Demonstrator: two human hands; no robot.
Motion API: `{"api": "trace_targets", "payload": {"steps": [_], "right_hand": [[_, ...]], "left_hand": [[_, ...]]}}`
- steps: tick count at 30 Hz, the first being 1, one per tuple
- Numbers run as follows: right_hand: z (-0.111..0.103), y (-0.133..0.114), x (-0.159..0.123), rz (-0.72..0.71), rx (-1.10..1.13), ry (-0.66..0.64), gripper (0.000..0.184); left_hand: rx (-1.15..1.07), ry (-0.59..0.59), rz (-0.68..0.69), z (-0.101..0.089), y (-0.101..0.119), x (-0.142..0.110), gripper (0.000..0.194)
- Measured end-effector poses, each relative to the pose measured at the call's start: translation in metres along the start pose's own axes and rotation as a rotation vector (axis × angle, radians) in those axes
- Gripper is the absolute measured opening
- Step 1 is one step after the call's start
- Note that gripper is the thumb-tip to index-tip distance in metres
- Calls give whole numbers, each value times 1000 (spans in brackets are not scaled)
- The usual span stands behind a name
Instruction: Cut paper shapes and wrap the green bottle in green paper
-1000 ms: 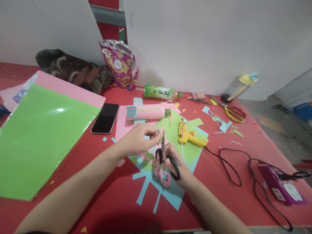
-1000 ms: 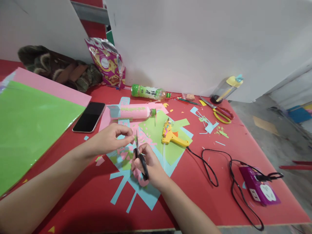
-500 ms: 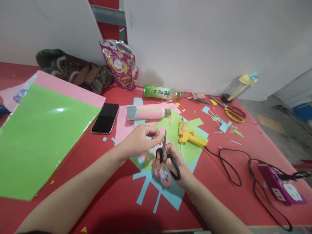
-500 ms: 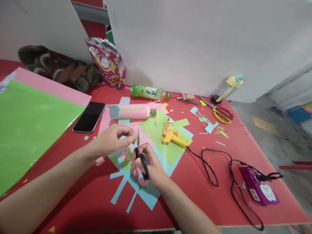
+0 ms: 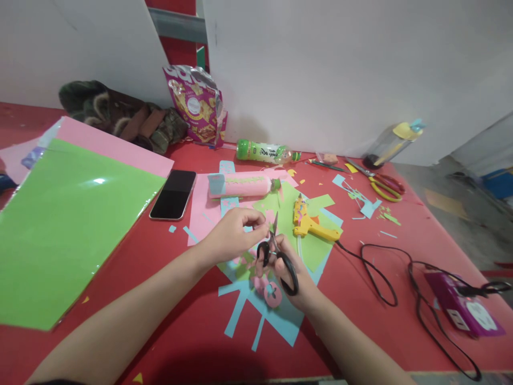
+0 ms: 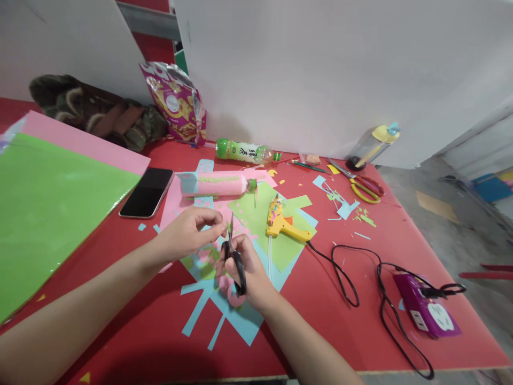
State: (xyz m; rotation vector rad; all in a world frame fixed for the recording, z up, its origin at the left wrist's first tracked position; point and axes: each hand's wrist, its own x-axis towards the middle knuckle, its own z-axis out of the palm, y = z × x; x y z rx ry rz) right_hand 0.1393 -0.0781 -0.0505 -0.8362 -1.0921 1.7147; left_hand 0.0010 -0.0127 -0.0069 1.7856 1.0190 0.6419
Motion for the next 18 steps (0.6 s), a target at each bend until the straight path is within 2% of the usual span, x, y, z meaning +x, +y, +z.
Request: {"api": "trace_targets", "payload": {"steps": [5, 13, 18], "right_hand": [[-4, 4, -1, -28, -29, 26, 35], [-2, 1, 0, -40, -64, 48, 36], [-2, 3, 0, -55, -68, 28, 35]], "left_hand": [[-78, 71, -4, 10, 2, 0, 23], [-124, 156, -96, 20, 4, -5, 21], [-147, 185, -104, 25, 2, -6, 19]]}}
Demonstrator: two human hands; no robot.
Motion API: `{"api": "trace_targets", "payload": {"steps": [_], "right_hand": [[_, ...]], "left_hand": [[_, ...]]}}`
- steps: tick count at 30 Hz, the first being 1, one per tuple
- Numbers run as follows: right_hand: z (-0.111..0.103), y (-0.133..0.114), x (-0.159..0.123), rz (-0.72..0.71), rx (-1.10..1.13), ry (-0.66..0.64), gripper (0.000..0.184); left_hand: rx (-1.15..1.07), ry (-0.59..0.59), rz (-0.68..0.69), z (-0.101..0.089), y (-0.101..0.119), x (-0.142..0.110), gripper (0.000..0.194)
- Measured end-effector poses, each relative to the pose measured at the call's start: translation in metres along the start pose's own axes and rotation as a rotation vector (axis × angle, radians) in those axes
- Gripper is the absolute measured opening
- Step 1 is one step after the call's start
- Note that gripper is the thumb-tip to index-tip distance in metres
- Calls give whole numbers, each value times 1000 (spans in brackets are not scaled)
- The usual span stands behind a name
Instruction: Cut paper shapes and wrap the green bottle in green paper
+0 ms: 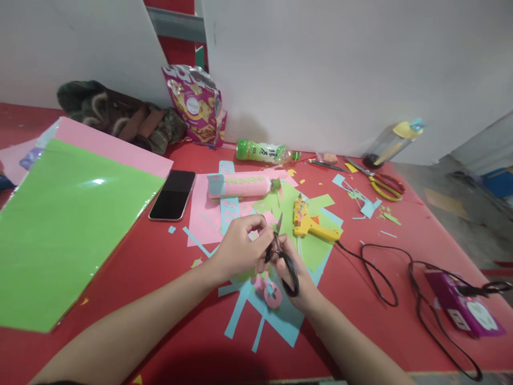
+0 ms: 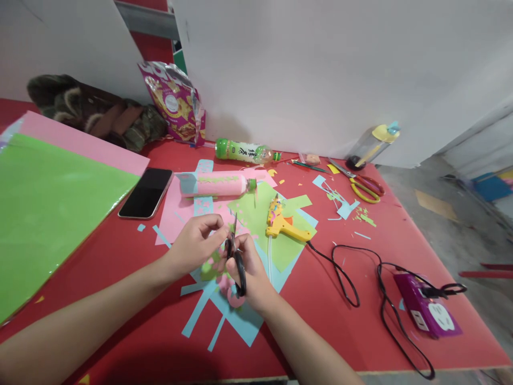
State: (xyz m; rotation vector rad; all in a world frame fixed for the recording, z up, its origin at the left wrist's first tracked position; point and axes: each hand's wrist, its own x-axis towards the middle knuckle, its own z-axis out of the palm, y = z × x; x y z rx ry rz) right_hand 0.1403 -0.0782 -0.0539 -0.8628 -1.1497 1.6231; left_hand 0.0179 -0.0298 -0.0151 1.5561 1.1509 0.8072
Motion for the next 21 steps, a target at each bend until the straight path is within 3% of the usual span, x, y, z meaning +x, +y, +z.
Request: {"api": "trace_targets", "payload": {"steps": [21], "right_hand": [[4, -5, 1, -41, -136, 61, 38]], "left_hand": [[37, 74, 24, 6, 0, -3, 24]]}}
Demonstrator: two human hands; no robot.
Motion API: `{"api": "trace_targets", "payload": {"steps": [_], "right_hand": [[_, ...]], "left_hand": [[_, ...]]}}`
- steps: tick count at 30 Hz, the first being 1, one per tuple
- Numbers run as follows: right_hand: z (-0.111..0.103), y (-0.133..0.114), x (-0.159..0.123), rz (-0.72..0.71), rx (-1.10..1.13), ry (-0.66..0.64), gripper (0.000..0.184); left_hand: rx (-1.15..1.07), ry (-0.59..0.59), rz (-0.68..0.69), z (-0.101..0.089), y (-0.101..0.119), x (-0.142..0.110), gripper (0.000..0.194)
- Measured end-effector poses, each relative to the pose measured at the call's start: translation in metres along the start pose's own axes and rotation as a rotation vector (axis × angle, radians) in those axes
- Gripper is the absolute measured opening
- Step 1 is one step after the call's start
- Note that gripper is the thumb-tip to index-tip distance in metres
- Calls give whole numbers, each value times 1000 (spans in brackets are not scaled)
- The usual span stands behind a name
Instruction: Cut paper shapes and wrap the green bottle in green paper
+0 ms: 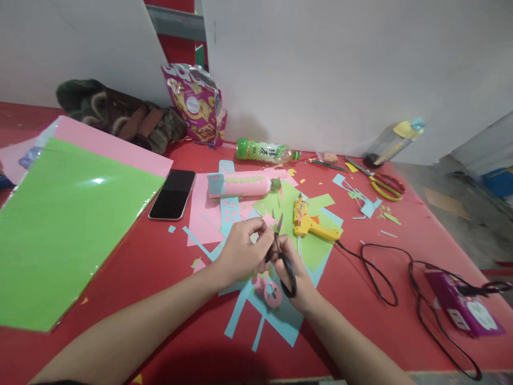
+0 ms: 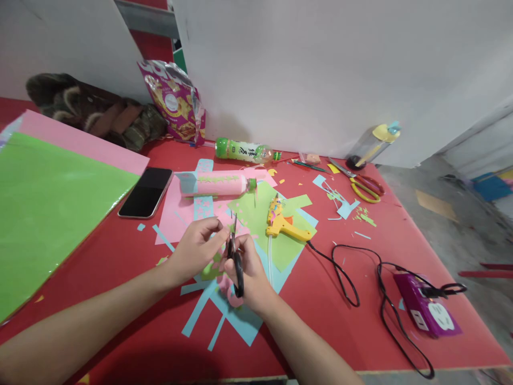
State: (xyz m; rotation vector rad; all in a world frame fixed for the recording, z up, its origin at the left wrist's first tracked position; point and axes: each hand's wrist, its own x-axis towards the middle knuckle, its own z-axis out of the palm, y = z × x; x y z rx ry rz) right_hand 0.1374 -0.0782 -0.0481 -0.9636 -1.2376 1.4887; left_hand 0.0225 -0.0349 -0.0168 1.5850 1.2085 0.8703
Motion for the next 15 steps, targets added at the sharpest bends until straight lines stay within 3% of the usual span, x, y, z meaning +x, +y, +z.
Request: {"api": "trace_targets", "payload": {"steps": [15], "right_hand": [[3, -2, 0, -23, -67, 20, 35]], "left_hand": [[-93, 11, -76, 5, -2, -2, 25]]}}
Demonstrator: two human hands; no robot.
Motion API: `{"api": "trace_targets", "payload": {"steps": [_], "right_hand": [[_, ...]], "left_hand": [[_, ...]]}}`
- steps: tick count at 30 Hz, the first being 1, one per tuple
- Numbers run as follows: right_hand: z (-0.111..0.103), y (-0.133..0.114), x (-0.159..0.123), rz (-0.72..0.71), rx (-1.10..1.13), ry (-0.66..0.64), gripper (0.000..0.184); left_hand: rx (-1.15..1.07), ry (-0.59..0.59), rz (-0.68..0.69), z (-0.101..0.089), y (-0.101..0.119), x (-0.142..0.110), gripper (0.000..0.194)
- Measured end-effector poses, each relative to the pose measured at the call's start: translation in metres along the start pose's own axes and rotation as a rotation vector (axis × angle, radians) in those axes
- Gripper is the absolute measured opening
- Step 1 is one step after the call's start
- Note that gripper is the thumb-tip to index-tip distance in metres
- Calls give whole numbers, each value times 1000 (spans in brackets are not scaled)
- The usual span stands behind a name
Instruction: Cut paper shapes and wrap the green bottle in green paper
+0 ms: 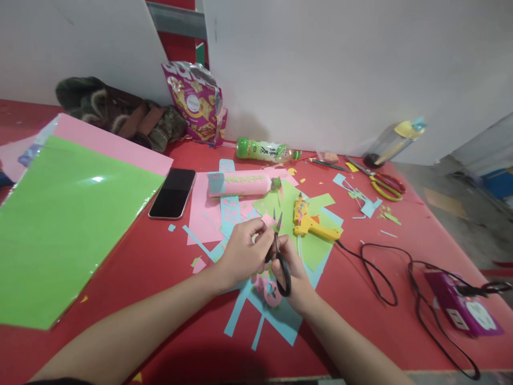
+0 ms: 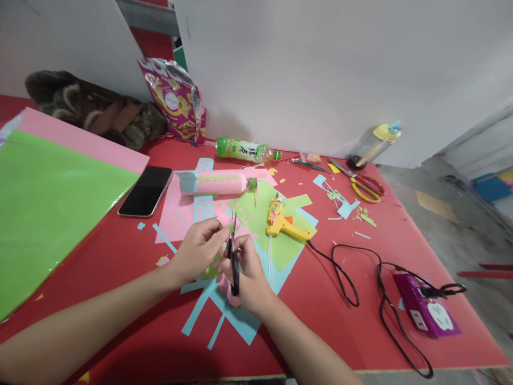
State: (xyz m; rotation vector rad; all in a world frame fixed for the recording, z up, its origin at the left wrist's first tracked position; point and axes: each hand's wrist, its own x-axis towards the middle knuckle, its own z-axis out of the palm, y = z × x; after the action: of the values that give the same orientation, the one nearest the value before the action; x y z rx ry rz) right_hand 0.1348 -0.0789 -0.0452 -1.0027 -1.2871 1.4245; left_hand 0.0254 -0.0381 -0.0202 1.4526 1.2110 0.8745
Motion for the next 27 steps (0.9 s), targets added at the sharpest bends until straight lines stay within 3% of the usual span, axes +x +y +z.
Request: {"api": "trace_targets", "payload": {"steps": [11, 27], "right_hand": [[2, 5, -2, 25, 48, 20, 34], [5, 5, -2, 49, 74, 87, 31]], "left_hand": [[2, 50, 18, 3, 0, -1, 26], [-35, 22, -24, 4, -1, -2, 26]]}}
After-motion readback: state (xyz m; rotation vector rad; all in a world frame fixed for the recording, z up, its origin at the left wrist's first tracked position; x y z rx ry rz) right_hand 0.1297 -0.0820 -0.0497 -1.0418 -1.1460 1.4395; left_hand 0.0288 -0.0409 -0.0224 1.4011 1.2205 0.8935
